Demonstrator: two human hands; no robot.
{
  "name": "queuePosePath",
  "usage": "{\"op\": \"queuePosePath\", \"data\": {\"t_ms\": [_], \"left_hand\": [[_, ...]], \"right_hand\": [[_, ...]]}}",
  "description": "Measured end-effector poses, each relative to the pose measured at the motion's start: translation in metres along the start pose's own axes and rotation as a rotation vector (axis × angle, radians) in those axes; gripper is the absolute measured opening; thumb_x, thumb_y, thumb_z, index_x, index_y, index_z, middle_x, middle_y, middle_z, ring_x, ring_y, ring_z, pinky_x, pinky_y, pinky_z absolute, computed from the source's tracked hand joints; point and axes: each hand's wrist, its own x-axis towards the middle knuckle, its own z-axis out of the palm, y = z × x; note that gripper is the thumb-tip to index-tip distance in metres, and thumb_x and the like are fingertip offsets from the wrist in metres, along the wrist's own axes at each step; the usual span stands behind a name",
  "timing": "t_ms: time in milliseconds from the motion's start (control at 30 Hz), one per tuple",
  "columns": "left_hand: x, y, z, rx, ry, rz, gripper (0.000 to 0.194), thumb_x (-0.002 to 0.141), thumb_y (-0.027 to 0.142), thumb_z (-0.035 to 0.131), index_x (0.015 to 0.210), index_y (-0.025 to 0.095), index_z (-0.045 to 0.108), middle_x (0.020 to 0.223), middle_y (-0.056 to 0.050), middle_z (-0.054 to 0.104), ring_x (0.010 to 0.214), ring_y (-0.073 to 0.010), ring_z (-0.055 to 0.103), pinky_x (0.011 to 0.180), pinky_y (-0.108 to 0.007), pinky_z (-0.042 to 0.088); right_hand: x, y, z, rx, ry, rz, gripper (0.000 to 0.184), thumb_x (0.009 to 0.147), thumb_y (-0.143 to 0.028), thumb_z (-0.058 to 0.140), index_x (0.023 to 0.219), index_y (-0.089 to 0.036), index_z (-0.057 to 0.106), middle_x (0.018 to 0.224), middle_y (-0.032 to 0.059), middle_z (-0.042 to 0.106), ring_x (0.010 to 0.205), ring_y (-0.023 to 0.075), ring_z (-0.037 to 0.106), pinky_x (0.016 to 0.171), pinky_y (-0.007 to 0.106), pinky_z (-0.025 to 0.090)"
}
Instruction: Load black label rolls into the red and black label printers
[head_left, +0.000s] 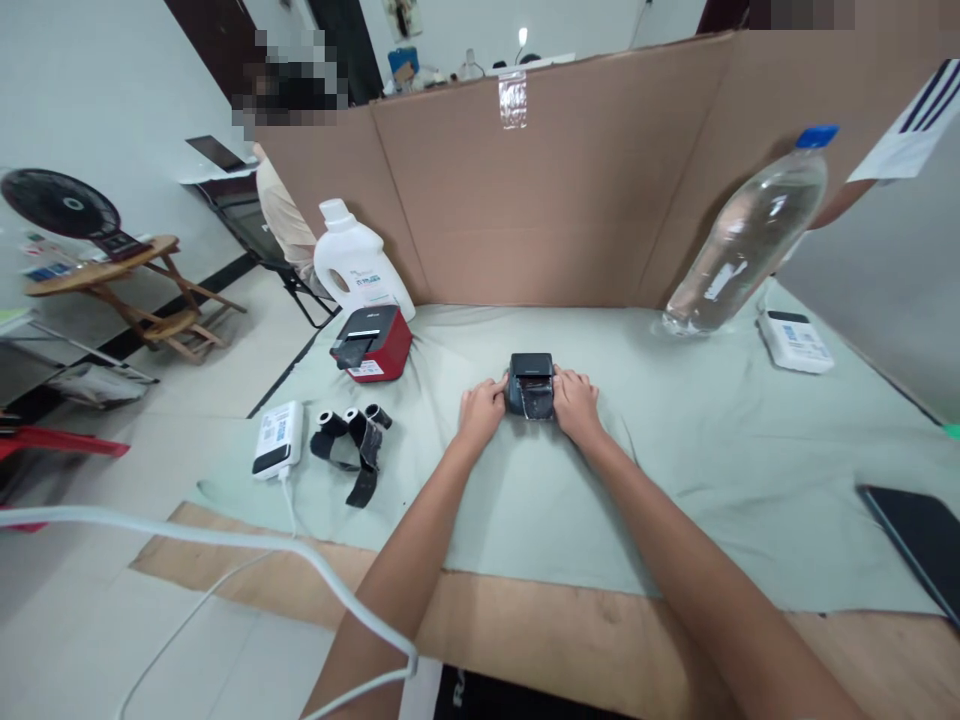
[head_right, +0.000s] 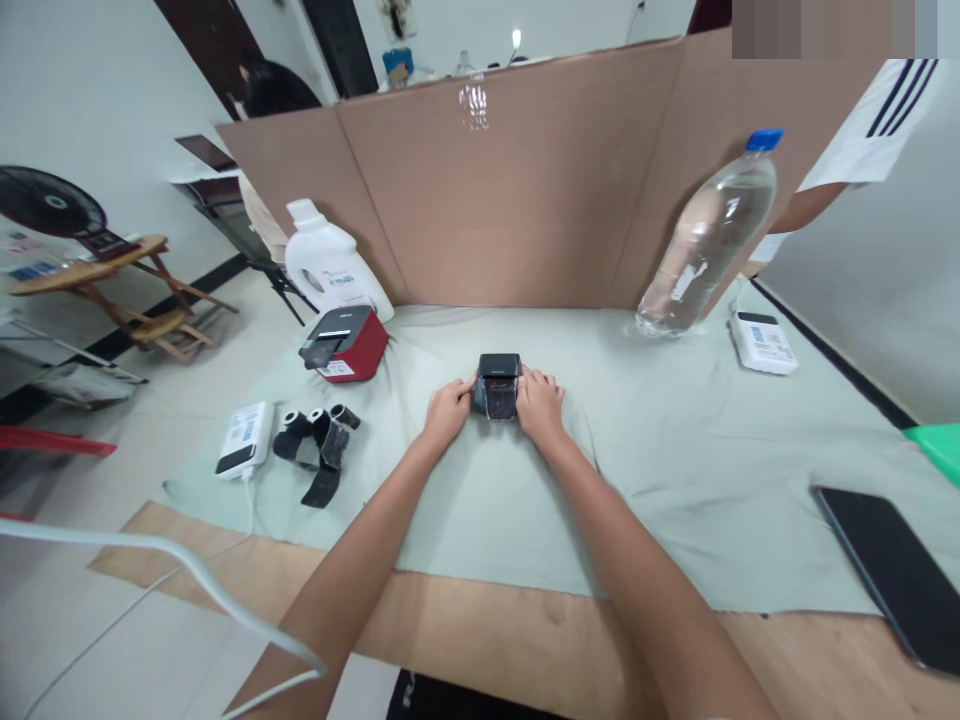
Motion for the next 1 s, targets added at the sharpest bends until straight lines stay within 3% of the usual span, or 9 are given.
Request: {"op": "queuePosePath", "data": {"t_ms": [167,267,400,500,600,667,867,1000], "left_hand": [[0.001,-0.002,0.003,-0.032,0.013,-0.018,0.055,0.097,0.015,0.038,0.144,0.030,0.063,0.110,-0.005,0.073,0.112,-0.0232,0.065,0.102,-0.038,0.040],[0.002,-0.006,0.002,-0.118,0.006,-0.025,0.054,0.098,0.017,0.039,0.144,0.031,0.063,0.123,-0.004,0.074,0.121,-0.0231,0.062,0.110,-0.038,0.038],[0.002,-0.008,-0.002,-0.220,-0.023,-0.031,0.049,0.107,0.032,0.032,0.146,0.033,0.060,0.126,-0.002,0.074,0.123,-0.0242,0.062,0.114,-0.041,0.037],[-0.001,-0.007,-0.002,-0.199,-0.024,-0.002,0.052,0.109,0.043,0.027,0.150,0.032,0.056,0.131,-0.004,0.072,0.125,-0.0253,0.061,0.115,-0.044,0.036],[-0.007,-0.004,0.000,-0.126,-0.013,0.050,0.054,0.108,0.050,0.034,0.155,0.029,0.050,0.143,-0.007,0.065,0.133,-0.0277,0.055,0.116,-0.045,0.034],[-0.009,-0.003,0.002,-0.091,-0.014,0.068,0.055,0.108,0.050,0.036,0.157,0.027,0.047,0.140,-0.009,0.067,0.132,-0.0281,0.055,0.114,-0.045,0.035],[-0.008,-0.006,0.003,-0.100,-0.016,0.072,0.057,0.107,0.053,0.038,0.156,0.025,0.048,0.131,-0.009,0.070,0.123,-0.0263,0.059,0.111,-0.042,0.037],[-0.007,-0.007,0.003,-0.117,-0.019,0.078,0.056,0.107,0.053,0.038,0.156,0.027,0.048,0.130,-0.007,0.070,0.123,-0.0259,0.059,0.111,-0.042,0.037]], "right_hand": [[0.000,0.000,0.002,0.028,0.014,0.003,0.055,0.107,-0.032,0.024,0.145,-0.018,0.061,0.135,0.0145,0.067,0.120,0.0310,0.052,0.098,0.043,0.037],[0.000,0.001,0.000,0.087,0.040,0.011,0.055,0.105,-0.034,0.027,0.143,-0.018,0.063,0.134,0.0147,0.067,0.120,0.0313,0.053,0.101,0.044,0.038],[0.000,0.006,-0.002,0.272,0.122,-0.047,0.051,0.100,-0.033,0.036,0.137,-0.018,0.069,0.130,0.0131,0.068,0.119,0.0285,0.056,0.105,0.043,0.041],[0.003,0.010,-0.003,0.374,0.144,-0.109,0.053,0.093,-0.021,0.037,0.134,-0.018,0.071,0.129,0.0122,0.068,0.120,0.0253,0.057,0.109,0.041,0.042],[0.009,0.013,-0.003,0.407,0.113,-0.155,0.058,0.089,-0.014,0.036,0.137,-0.018,0.069,0.135,0.0117,0.067,0.124,0.0235,0.057,0.113,0.042,0.039],[0.013,0.014,-0.006,0.409,0.092,-0.177,0.056,0.091,-0.016,0.038,0.139,-0.019,0.067,0.137,0.0116,0.067,0.125,0.0238,0.057,0.114,0.043,0.039],[0.037,0.012,-0.025,0.427,0.014,-0.202,0.045,0.093,-0.029,0.050,0.130,-0.014,0.073,0.123,0.0143,0.071,0.110,0.0236,0.065,0.103,0.041,0.048],[0.064,0.000,-0.037,0.347,0.001,-0.070,0.041,0.097,-0.033,0.049,0.118,-0.012,0.077,0.114,0.0123,0.076,0.102,0.0217,0.068,0.093,0.032,0.050]]}}
